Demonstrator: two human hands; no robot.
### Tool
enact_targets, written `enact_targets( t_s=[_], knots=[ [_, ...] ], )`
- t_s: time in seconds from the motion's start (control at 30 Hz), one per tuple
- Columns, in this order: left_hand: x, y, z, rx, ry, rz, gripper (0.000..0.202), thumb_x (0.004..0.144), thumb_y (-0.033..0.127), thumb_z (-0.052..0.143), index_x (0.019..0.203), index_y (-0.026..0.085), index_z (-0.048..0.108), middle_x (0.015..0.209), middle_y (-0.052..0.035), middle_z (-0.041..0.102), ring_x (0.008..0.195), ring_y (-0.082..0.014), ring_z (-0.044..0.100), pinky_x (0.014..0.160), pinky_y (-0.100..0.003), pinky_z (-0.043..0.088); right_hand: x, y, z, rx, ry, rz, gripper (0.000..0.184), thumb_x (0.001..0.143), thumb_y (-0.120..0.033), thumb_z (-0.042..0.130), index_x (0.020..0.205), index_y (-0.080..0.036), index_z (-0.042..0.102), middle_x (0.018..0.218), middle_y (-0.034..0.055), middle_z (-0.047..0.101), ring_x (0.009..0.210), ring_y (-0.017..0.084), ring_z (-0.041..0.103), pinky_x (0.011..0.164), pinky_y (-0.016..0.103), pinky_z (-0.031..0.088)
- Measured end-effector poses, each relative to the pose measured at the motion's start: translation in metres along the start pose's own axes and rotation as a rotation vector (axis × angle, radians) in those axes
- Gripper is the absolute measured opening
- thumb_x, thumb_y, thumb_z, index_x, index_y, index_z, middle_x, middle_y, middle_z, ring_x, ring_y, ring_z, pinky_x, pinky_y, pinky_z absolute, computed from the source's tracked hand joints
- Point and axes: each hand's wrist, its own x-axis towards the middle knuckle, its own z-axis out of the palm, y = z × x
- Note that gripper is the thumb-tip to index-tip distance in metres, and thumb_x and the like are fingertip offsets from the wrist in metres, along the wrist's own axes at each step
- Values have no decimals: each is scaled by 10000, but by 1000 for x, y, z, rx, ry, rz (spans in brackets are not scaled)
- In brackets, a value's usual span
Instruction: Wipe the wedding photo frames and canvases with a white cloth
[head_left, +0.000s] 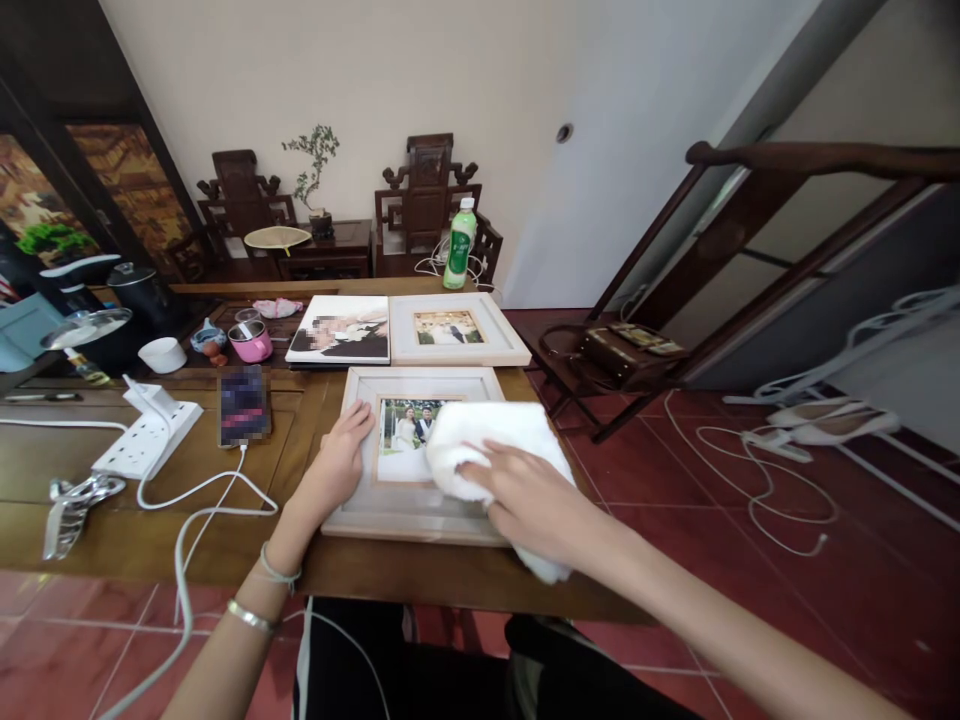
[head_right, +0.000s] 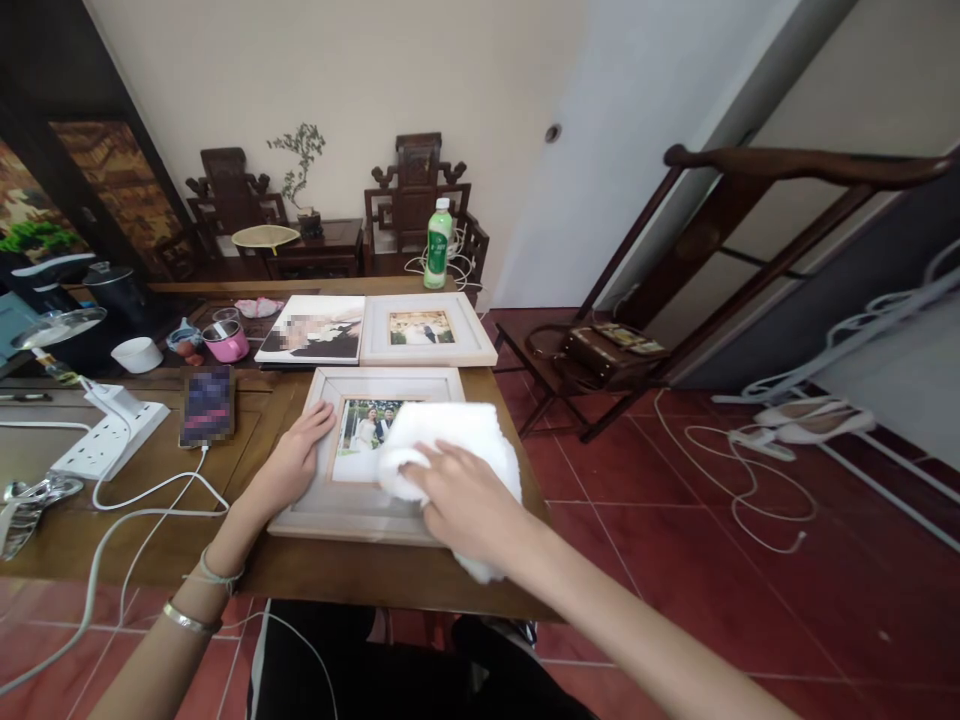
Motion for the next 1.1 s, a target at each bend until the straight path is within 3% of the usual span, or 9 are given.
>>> enact_targets(
  t_s=[0.1,0.2,0.3,0.47,0.63,0.77,0.9,1.1],
  knots=[
    [0,1,-3,-4,-26,1,580,754,-51,339,1273,103,550,1418,-146,469,1379,-249,340,1111,-505,326,32,24,11,-53,92,-3,516,675,-9,428,1128,-146,633,1276,148,584,1197,265,521,993,433,403],
    [0,1,-2,-5,-29,0,579,751,-50,348,1268,109,555,1411,-143,479,1377,-249,345,1108,-510,327,61,45,19,-134,177,15,505,698,-11,445,1152,-141,625,1349,149,532,1295,279,426,1054,473,338],
    [0,0,0,4,25,-12,574,753,-47,348,1248,134,574,1387,-121,513,1368,-233,363,1115,-496,325,76,53,23,-190,160,-18,512,689,-4,471,1163,-113,630,1403,173,473,1351,330,329,1081,516,281],
    [0,0,0,15,42,20,559,763,-34,345,1256,100,571,1358,-136,539,1355,-232,382,1133,-443,323,55,33,21,-166,45,-117,460,689,8,464,1092,-80,669,1358,213,504,1327,331,363,1080,509,284],
    [0,1,0,24,40,22,543,768,-28,336,1257,41,562,1361,-169,526,1353,-255,383,1136,-449,320,-1,-5,-8,2,-99,-176,482,659,46,420,1027,-106,691,1287,195,568,1276,305,438,1048,476,355],
    [0,-2,3,-11,52,20,557,768,-20,350,1269,92,565,1368,-139,527,1355,-251,382,1139,-462,314,-27,-24,-26,143,-224,-157,474,649,43,405,959,-171,695,1316,145,557,1230,298,494,958,429,456],
    [0,-3,2,-26,32,9,544,788,-2,338,1279,84,554,1387,-143,505,1365,-246,366,1140,-460,307,-18,-23,-11,152,-170,-128,531,640,20,435,1077,-169,669,1363,148,520,1271,309,454,1008,462,412],
    [0,0,-5,-27,-42,5,430,925,192,344,1311,118,520,1428,-127,462,1386,-242,327,1123,-474,319,42,12,23,-129,20,-18,536,714,11,467,1220,-100,609,1451,191,401,1367,346,291,1102,513,247]
  ],
)
